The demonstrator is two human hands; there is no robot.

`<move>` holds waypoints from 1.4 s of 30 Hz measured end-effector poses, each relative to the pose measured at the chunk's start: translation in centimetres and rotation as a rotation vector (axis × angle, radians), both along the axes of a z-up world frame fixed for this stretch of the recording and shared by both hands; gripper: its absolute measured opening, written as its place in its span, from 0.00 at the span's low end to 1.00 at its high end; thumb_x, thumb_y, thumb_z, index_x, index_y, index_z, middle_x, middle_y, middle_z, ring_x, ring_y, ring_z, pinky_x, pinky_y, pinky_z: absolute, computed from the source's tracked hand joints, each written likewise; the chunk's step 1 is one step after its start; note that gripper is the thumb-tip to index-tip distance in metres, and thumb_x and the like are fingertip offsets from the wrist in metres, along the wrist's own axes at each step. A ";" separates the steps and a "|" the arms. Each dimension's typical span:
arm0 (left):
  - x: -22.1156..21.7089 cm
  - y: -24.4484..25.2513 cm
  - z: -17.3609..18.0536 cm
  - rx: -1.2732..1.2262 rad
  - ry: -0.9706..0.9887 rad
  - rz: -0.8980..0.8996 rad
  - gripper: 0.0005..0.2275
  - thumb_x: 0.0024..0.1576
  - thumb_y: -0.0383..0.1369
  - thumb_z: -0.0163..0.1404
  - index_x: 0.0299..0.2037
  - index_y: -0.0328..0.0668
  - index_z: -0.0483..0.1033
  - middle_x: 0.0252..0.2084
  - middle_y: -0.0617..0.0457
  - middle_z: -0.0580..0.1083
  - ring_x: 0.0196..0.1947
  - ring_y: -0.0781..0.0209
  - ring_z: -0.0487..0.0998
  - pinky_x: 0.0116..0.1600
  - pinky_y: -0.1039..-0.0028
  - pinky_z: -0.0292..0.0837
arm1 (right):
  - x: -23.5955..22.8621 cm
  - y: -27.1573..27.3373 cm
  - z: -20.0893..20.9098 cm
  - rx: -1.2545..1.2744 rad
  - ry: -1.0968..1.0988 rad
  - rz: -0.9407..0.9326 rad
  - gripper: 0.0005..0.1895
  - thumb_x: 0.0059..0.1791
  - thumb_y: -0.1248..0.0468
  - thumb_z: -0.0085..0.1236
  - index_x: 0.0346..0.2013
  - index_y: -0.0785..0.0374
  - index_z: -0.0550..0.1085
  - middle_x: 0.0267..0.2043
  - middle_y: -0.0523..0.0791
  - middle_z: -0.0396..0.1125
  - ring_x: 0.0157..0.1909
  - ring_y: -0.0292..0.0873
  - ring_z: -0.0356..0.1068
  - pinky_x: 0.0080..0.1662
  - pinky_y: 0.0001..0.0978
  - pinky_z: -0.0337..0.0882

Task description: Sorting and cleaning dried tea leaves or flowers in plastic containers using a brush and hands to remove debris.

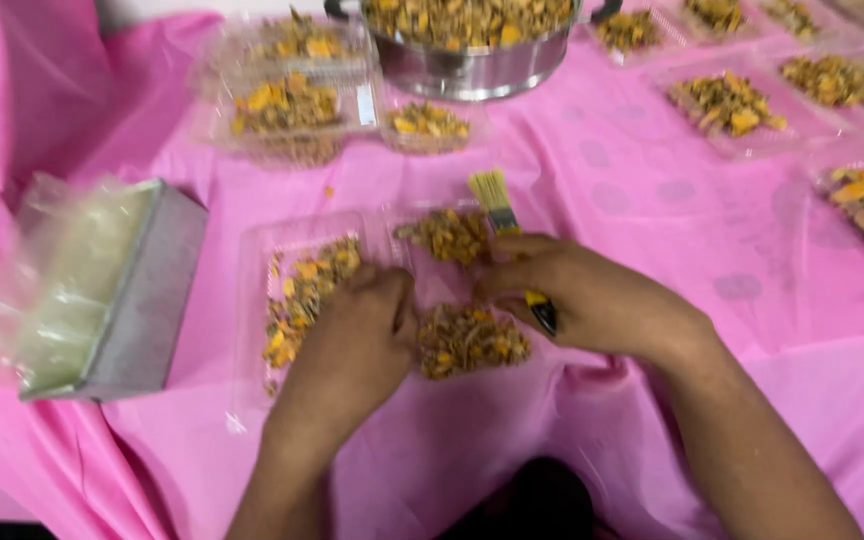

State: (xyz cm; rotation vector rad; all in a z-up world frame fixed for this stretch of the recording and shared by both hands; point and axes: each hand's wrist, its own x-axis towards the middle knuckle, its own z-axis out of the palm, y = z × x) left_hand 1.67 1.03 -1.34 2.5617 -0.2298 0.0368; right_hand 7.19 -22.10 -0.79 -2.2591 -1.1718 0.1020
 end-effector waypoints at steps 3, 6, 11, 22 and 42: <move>0.6 0.5 -1.7 0.013 -0.130 -0.032 0.06 0.58 0.25 0.41 0.29 0.36 0.69 0.31 0.41 0.70 0.32 0.41 0.73 0.40 0.52 0.66 | 0.2 0.4 -0.8 0.038 -0.043 0.075 0.12 0.48 0.71 0.57 0.45 0.59 0.79 0.41 0.43 0.68 0.40 0.44 0.69 0.43 0.37 0.69; 0.6 0.6 -1.5 -0.017 -0.095 -0.014 0.05 0.55 0.24 0.42 0.27 0.38 0.68 0.31 0.44 0.70 0.32 0.46 0.73 0.39 0.55 0.66 | 0.3 0.6 -1.0 0.089 -0.057 0.158 0.07 0.47 0.69 0.58 0.39 0.58 0.77 0.44 0.45 0.69 0.46 0.46 0.73 0.48 0.36 0.71; 0.6 0.9 -1.2 0.028 -0.028 -0.038 0.11 0.59 0.31 0.42 0.42 0.35 0.77 0.36 0.35 0.73 0.42 0.29 0.78 0.45 0.51 0.77 | 1.2 -0.8 -4.6 0.132 -0.097 0.082 0.14 0.49 0.67 0.57 0.48 0.55 0.80 0.58 0.52 0.70 0.60 0.66 0.68 0.57 0.55 0.68; 0.4 0.8 -0.8 0.028 0.008 -0.034 0.13 0.61 0.32 0.40 0.45 0.36 0.78 0.38 0.36 0.73 0.45 0.29 0.78 0.47 0.51 0.77 | -2.5 1.7 -1.4 0.205 -0.074 0.142 0.11 0.52 0.64 0.55 0.48 0.55 0.80 0.53 0.54 0.70 0.53 0.66 0.71 0.52 0.55 0.73; 0.1 0.8 0.2 0.002 0.056 -0.062 0.15 0.63 0.32 0.36 0.45 0.32 0.76 0.39 0.35 0.71 0.46 0.27 0.76 0.45 0.51 0.77 | -2.9 2.3 -1.1 0.290 0.000 -0.002 0.04 0.48 0.64 0.61 0.37 0.57 0.80 0.40 0.47 0.71 0.39 0.52 0.75 0.46 0.45 0.76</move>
